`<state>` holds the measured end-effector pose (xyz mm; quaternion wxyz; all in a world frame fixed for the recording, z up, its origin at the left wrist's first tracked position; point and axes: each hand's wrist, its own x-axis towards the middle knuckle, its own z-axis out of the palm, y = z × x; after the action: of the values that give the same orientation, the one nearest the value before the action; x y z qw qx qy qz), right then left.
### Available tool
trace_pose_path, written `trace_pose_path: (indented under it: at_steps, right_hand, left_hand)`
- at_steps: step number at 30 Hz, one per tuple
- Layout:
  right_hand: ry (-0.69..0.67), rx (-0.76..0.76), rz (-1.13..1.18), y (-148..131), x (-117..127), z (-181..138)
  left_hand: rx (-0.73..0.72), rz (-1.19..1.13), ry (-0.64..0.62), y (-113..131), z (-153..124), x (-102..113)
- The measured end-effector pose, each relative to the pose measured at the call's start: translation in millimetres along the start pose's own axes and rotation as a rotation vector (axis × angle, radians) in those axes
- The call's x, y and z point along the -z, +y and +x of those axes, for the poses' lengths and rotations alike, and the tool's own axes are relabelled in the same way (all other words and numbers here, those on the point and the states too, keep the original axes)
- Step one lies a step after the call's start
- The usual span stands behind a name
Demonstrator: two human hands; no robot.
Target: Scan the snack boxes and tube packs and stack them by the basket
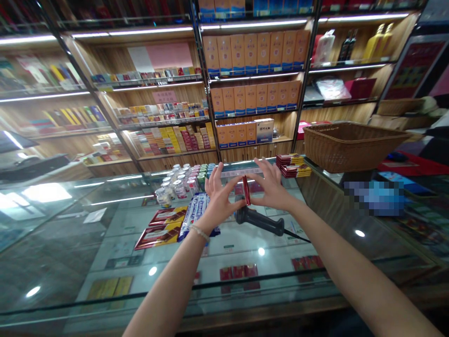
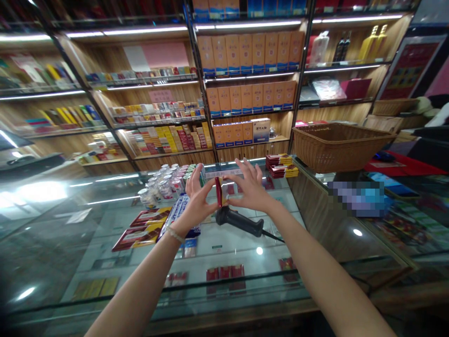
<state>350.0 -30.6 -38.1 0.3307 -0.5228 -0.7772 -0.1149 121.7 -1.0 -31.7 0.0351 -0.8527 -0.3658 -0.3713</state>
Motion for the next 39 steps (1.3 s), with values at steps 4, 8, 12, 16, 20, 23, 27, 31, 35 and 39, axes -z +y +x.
trace_pose_path:
  at_steps: [4, 8, 12, 16, 20, 23, 27, 31, 35, 39]
  right_hand:
    - [0.048, 0.029, -0.059, 0.2, 4.9, -0.9]
    - [0.098, 0.026, -0.115, 2.0, 9.5, -0.9]
    - [0.119, 0.031, -0.179, 7.3, 13.2, -1.0]
    - [0.135, 0.047, -0.25, 11.5, 15.3, -1.5]
    - [0.152, 0.07, -0.298, 11.9, 15.2, -1.4]
    - [0.155, 0.075, -0.31, 11.5, 14.4, -2.1]
    - [0.144, 0.066, -0.315, 9.9, 14.0, -2.0]
    - [0.124, 0.027, -0.31, 5.5, 16.2, 4.2]
    - [0.103, -0.066, -0.301, -1.4, 13.5, 8.6]
    - [0.093, -0.281, -0.24, -14.7, -3.8, -5.8]
  left_hand:
    - [0.003, 0.013, 0.027, -7.8, 1.2, 0.2]
    - [0.016, 0.023, 0.061, -14.5, 2.4, 5.7]
    - [0.052, 0.015, 0.085, -20.5, 3.6, 10.0]
    - [0.034, 0.077, 0.119, -24.1, 3.8, 12.1]
    - [-0.002, 0.167, 0.1, -22.5, 2.2, 16.2]
    - [-0.01, 0.2, 0.096, -19.7, 1.4, 19.3]
    - [-0.002, 0.203, 0.102, -18.0, 2.0, 21.3]
    - [0.057, 0.158, 0.129, -21.3, 3.0, 22.3]
    - [0.099, 0.138, 0.153, -29.2, 3.2, 23.5]
    - [0.133, 0.183, 0.153, -36.6, 2.6, 23.6]
